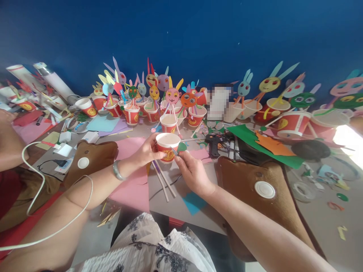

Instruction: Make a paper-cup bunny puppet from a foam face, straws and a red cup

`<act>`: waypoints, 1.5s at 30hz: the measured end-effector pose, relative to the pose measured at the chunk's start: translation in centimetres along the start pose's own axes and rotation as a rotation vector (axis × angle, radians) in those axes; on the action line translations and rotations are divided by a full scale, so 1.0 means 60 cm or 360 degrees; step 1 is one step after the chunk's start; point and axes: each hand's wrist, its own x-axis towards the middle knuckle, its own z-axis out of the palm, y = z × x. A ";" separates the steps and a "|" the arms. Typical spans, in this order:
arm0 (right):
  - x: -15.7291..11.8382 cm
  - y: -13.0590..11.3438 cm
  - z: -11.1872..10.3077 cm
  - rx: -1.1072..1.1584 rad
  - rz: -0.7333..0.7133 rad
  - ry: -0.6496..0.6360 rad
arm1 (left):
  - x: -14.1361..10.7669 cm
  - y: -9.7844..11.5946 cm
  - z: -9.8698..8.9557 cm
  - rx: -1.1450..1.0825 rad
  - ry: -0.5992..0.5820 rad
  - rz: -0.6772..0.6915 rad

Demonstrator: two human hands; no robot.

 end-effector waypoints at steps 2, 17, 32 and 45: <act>0.000 0.001 0.000 -0.0004 -0.0004 -0.0003 | 0.000 0.000 0.000 0.0022 -0.0005 0.0025; 0.004 0.001 -0.002 -0.0016 0.0022 -0.0010 | -0.003 0.006 -0.006 0.0194 -0.0220 -0.0018; 0.006 0.006 0.002 -0.0030 0.0005 -0.0010 | 0.001 0.042 0.004 0.0332 -0.0096 -0.0135; 0.004 0.007 0.003 -0.0112 -0.0016 -0.0036 | 0.003 0.022 -0.012 0.0545 -0.0089 -0.0047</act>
